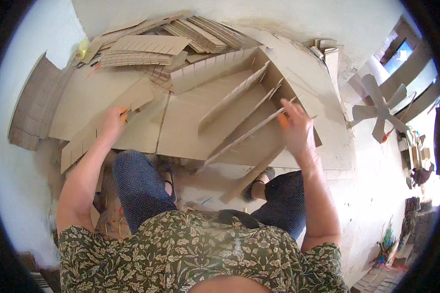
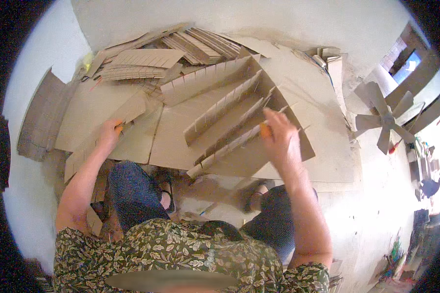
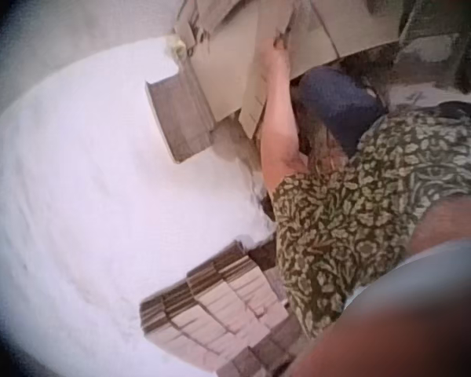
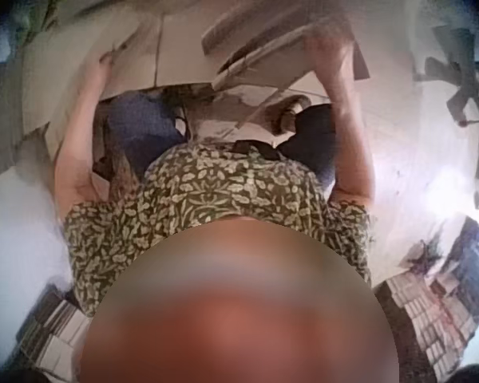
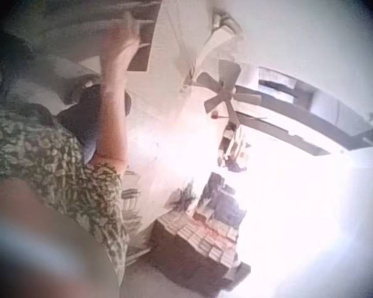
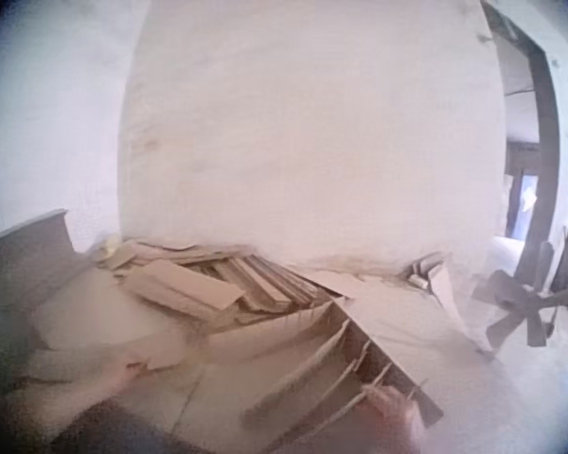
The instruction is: The person assembles a cardboard structure by folding and interlocking pre-cut cardboard pieces. They repeatedly pick up pieces, fold them along scored lines, and fit them together to form a grid-like structure.
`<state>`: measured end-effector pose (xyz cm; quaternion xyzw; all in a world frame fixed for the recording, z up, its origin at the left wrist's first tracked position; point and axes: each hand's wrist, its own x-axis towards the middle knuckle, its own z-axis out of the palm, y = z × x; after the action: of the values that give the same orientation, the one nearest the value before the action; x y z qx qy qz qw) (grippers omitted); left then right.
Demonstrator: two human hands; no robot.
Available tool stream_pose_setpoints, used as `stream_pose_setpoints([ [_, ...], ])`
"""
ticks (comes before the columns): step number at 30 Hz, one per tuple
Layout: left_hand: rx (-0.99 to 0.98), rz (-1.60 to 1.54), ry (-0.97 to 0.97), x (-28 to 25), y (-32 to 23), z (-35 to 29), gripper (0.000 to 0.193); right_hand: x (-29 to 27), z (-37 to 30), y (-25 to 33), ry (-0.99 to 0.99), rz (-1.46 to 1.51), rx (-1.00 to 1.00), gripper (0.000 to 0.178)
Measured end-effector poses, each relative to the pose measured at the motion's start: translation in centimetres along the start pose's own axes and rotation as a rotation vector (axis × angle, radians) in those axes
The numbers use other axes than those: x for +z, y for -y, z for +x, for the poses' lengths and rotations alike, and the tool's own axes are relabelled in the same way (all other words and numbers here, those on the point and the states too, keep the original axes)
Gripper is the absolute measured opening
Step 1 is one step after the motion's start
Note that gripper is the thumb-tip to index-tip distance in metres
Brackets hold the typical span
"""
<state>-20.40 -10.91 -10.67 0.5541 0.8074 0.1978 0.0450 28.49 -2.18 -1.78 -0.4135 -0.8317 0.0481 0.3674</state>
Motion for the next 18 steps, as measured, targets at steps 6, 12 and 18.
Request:
stream_pose_setpoints([
  [6, -0.088, -0.175, 0.021, -0.2, 2.4, 0.8, 0.03, -0.8, -4.2, 3.3, -0.016, 0.264, 0.071, 0.027],
  [12, 0.41, -0.201, -0.346, -5.0, -9.2, -4.2, 0.029, -0.4, -5.3, 5.3, 0.129, 0.757, 0.439, 0.041],
  [18, 1.055, -0.349, -0.295, -3.3, -19.7, -8.4, 0.03, 0.4, -5.0, 6.1, 0.2, 1.416, 0.714, 0.041],
])
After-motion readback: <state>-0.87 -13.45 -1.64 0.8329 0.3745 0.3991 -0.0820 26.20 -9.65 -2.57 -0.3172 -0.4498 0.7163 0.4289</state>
